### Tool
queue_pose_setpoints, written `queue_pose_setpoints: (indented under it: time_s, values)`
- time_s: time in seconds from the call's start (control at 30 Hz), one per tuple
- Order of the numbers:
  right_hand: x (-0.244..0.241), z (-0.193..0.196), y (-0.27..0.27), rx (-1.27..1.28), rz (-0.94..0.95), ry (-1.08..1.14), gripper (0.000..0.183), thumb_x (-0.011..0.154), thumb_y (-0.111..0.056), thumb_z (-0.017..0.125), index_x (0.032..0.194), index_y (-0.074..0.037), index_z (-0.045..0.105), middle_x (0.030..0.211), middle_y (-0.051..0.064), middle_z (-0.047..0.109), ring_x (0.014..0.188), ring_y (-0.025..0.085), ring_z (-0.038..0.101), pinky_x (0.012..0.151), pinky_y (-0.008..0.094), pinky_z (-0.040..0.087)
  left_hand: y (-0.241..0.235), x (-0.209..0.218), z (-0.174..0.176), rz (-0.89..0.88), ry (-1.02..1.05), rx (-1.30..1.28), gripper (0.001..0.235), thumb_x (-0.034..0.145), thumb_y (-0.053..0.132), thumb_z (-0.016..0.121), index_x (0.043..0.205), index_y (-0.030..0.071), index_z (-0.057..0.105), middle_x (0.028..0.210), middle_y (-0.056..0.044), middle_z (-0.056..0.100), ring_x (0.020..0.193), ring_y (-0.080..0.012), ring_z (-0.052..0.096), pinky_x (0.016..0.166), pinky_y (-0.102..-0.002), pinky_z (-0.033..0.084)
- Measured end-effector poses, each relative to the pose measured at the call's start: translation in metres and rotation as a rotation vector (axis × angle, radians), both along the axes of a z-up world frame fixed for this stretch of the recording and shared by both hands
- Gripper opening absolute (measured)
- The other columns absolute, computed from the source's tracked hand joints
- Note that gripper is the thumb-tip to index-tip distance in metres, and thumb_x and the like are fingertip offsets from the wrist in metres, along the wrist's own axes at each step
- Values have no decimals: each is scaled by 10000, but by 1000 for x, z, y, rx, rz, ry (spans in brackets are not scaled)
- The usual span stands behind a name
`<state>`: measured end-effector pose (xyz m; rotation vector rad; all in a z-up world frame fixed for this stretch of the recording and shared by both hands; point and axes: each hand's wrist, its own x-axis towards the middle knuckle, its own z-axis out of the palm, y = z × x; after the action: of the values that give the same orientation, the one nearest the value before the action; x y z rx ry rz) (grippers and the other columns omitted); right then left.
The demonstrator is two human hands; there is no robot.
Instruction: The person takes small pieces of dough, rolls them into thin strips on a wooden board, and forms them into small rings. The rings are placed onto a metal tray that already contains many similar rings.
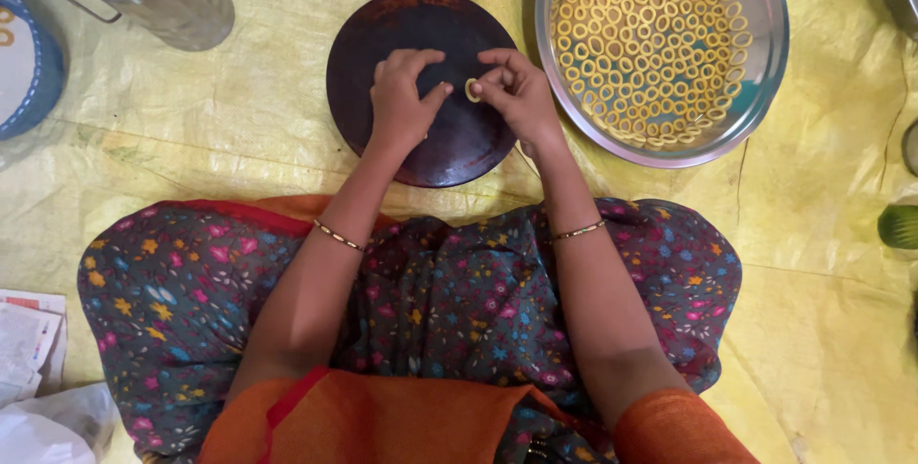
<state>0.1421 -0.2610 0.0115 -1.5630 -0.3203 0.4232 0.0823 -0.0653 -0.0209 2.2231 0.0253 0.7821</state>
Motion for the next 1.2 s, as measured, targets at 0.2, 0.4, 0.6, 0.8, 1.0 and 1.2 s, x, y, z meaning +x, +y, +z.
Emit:
queue_pose_setpoints:
  time_s: [0.2,0.4,0.6,0.8,1.0,1.2]
  values:
    - [-1,16,-1,63,115,113,375,961,-34,727,1313,0,601,896,20,700,824,65,647,744,214,497,-1,-4,26,-444,478,-872,239,942,117,710,1168,43,738,911,6,755,648,-23,596,447,-208,407]
    - [-3,25,0,89,76,77,360,967,-13,718,1311,-10,614,909,27,697,806,73,632,724,221,495,-1,-11,39,-433,427,-820,103,970,96,733,1028,16,761,773,26,693,560,1,524,420,-189,360]
    - [-5,34,2,158,142,46,413,923,71,720,1308,-5,592,960,50,711,903,97,685,827,226,534,2,-15,38,-488,413,-988,75,939,66,754,999,29,729,892,19,726,789,-12,648,638,-180,480]
    - [-9,50,3,154,172,3,358,947,96,707,1287,17,631,991,53,704,931,104,678,858,241,534,14,-24,42,-632,591,-1234,200,1010,265,671,1032,81,746,950,3,752,876,-75,701,794,-233,553]
    - [-17,67,4,92,282,-26,324,942,59,708,1253,14,631,977,72,729,919,117,707,868,267,571,16,-37,47,-661,611,-1265,191,993,254,687,1043,79,748,982,-17,759,904,-102,708,830,-265,563]
    - [-20,67,6,115,267,-53,291,985,22,700,1267,18,628,1020,44,714,976,102,689,911,259,549,15,-45,45,-629,548,-1261,183,1003,241,708,1016,64,751,1002,-19,752,916,-97,688,840,-264,555]
